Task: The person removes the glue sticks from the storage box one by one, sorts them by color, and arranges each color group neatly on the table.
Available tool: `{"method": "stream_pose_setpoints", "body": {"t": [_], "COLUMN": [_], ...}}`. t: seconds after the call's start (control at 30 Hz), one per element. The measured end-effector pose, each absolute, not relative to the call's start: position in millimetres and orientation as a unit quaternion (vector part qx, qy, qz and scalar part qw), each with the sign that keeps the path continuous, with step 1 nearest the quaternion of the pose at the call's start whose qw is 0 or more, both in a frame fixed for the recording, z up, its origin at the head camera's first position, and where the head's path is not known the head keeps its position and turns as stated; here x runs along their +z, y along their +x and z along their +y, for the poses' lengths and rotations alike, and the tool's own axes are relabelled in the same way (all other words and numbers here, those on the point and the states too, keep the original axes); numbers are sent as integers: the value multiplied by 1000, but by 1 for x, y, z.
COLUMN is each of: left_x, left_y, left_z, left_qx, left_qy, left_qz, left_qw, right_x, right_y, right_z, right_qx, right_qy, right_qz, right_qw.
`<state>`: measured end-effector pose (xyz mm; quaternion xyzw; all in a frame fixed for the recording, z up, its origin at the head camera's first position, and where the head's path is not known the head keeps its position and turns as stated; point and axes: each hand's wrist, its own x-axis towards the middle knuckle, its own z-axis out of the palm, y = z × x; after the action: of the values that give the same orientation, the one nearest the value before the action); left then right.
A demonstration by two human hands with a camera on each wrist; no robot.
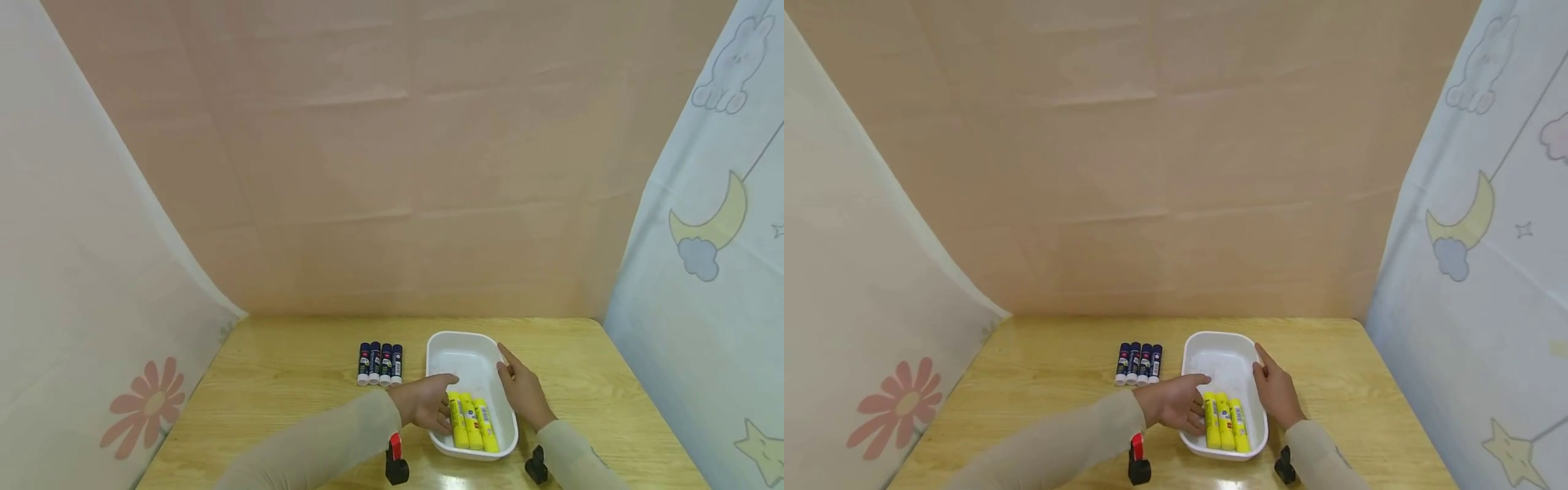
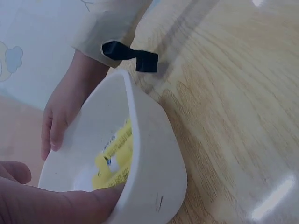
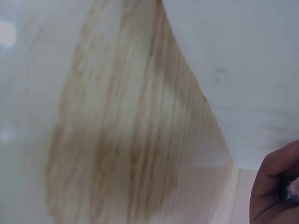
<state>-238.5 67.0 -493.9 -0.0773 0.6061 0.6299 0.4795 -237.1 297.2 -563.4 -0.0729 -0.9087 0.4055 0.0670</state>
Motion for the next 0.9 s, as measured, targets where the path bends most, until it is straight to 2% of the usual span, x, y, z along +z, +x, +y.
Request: {"method": "stream_pose_setpoints", "body": {"t": [0.3, 0.9], "left_x": [-505, -528], "left_y": [-242, -237], "left_z": [70, 92], "left_qx": [619, 582], "left_qy": [-77, -65], "left_qz": [616, 686], "left_qw": [481, 432], "right_x": [-565, -566], "right_y": [-236, -233], "right_z": [296, 297], "right_qx": [404, 399], "right_qy": [-76, -65], "right_qz": [-909, -912], "right_qw": [71, 72]}}
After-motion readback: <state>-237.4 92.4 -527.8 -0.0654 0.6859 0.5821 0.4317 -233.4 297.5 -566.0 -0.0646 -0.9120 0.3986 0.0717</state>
